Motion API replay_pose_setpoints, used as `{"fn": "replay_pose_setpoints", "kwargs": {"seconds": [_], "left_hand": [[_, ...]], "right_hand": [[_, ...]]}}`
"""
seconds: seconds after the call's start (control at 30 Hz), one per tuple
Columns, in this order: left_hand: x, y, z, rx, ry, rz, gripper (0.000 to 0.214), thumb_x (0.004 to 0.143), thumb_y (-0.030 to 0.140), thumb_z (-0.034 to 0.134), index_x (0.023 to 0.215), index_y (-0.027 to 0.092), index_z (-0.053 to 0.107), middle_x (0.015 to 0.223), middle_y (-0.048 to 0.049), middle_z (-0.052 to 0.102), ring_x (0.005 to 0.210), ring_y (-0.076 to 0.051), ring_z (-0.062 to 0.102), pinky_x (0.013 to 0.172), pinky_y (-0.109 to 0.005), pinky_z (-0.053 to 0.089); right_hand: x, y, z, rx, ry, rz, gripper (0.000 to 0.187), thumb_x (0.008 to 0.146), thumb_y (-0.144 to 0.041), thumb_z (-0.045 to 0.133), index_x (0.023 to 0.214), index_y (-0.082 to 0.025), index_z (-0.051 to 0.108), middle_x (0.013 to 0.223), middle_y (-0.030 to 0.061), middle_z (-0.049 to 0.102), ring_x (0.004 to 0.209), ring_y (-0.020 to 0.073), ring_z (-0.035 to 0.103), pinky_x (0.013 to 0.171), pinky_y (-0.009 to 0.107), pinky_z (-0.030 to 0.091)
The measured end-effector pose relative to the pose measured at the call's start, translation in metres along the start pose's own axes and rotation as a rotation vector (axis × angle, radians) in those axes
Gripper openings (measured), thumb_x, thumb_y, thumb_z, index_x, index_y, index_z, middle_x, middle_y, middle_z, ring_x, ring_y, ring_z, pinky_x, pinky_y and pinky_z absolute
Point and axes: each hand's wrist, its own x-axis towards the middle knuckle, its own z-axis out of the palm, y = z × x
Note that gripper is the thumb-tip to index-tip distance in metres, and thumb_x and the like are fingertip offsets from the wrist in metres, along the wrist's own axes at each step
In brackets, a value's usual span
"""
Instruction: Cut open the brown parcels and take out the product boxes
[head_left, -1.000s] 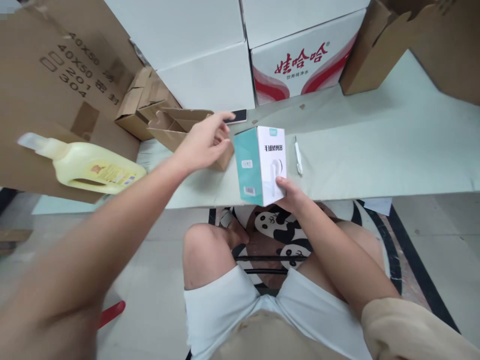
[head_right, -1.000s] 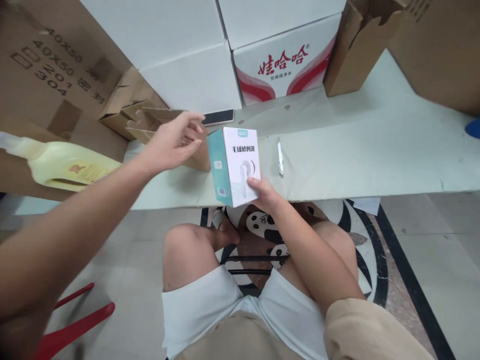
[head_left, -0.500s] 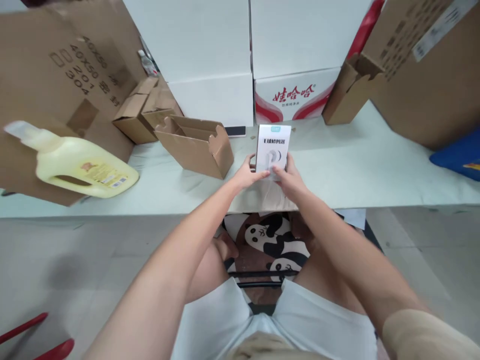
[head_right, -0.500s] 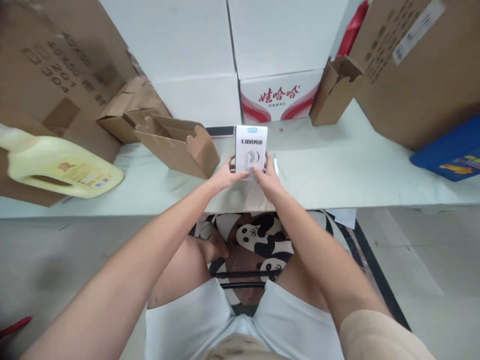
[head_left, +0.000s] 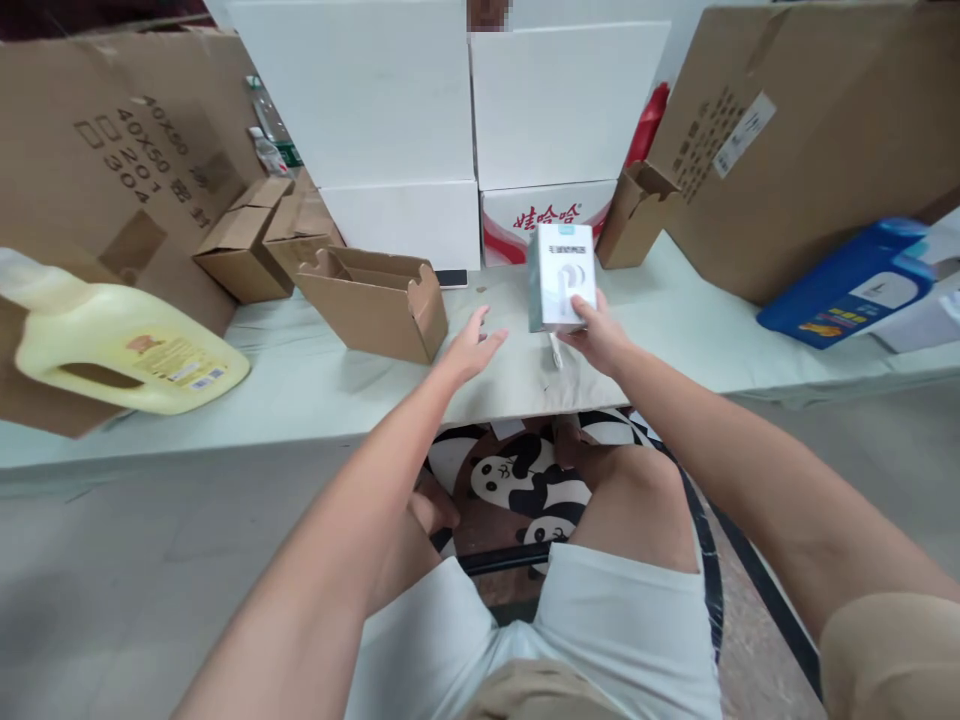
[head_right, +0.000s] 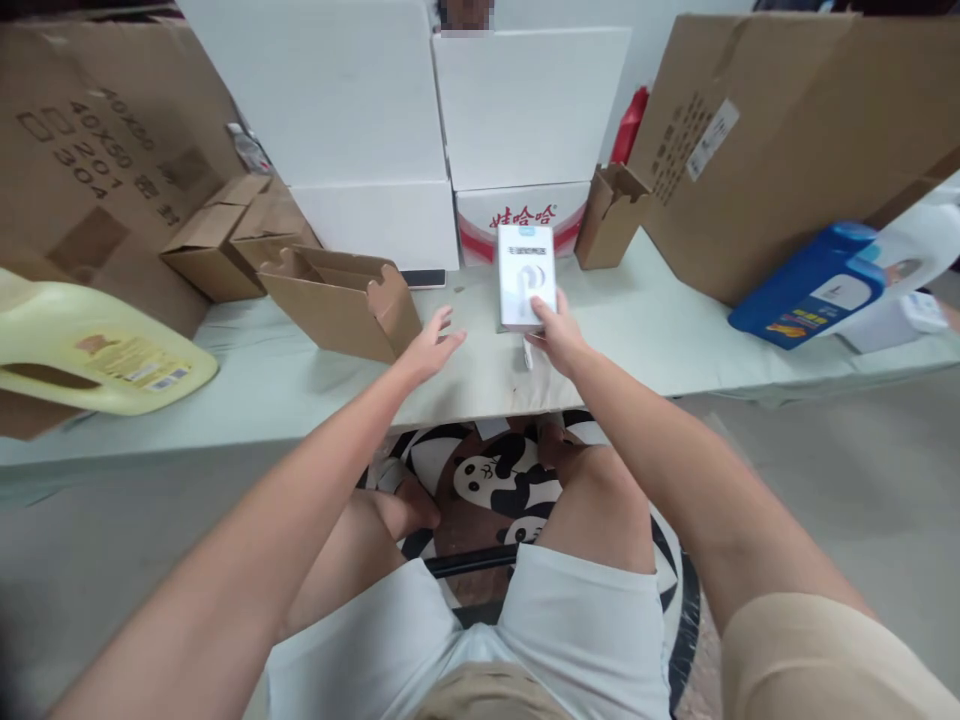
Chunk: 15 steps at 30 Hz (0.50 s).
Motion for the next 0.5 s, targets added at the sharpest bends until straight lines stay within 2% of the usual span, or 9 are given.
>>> {"fn": "replay_pose_setpoints", "kwargs": {"seconds": [0.1, 0.23, 0.3, 0.4, 0.5], "left_hand": [[-0.007, -0.033, 0.003, 0.272, 0.023, -0.015, 0.06, 0.1, 0.045, 0.047, 0.152, 0.018, 0.043, 0.159, -0.0163, 0.046, 0.143, -0.029, 0.051, 0.119, -0.044, 0.042], [-0.016, -0.063, 0.009, 0.4, 0.029, -0.035, 0.052, 0.099, 0.037, 0.046, 0.144, 0.013, 0.054, 0.155, -0.0178, 0.051, 0.142, -0.03, 0.052, 0.121, -0.045, 0.041], [-0.021, -0.072, 0.017, 0.454, 0.025, -0.027, 0.05, 0.096, 0.034, 0.049, 0.141, 0.014, 0.057, 0.156, -0.0169, 0.05, 0.146, -0.032, 0.047, 0.124, -0.047, 0.037], [-0.027, -0.082, 0.029, 0.64, 0.057, 0.062, 0.051, 0.094, 0.034, 0.051, 0.141, 0.014, 0.058, 0.16, -0.0177, 0.045, 0.153, -0.036, 0.036, 0.126, -0.053, 0.03], [-0.029, -0.089, 0.036, 0.827, 0.107, 0.161, 0.052, 0.095, 0.035, 0.049, 0.141, 0.012, 0.059, 0.157, -0.0197, 0.049, 0.149, -0.037, 0.041, 0.122, -0.053, 0.037]], "right_hand": [[0.003, 0.004, -0.055, -0.135, 0.24, 0.048, 0.04, 0.095, -0.041, 0.054, 0.135, -0.041, 0.05, 0.137, -0.0031, 0.065, 0.101, 0.0123, 0.07, 0.084, 0.029, 0.062], [0.016, 0.005, -0.113, -0.295, 0.473, 0.127, 0.037, 0.091, -0.027, 0.06, 0.129, -0.028, 0.06, 0.126, 0.0055, 0.068, 0.091, 0.0135, 0.067, 0.07, 0.024, 0.06], [0.027, 0.006, -0.13, -0.379, 0.574, 0.155, 0.036, 0.09, -0.027, 0.063, 0.126, -0.024, 0.062, 0.123, 0.0088, 0.067, 0.087, 0.0139, 0.065, 0.064, 0.023, 0.057], [0.05, 0.005, -0.142, -0.502, 0.65, 0.202, 0.034, 0.092, -0.035, 0.065, 0.122, -0.022, 0.064, 0.114, 0.0097, 0.067, 0.079, 0.0144, 0.061, 0.059, 0.024, 0.053], [0.078, -0.003, -0.15, -0.6, 0.676, 0.263, 0.034, 0.094, -0.042, 0.063, 0.12, -0.02, 0.064, 0.097, 0.0081, 0.065, 0.067, 0.0135, 0.058, 0.055, 0.027, 0.049]]}}
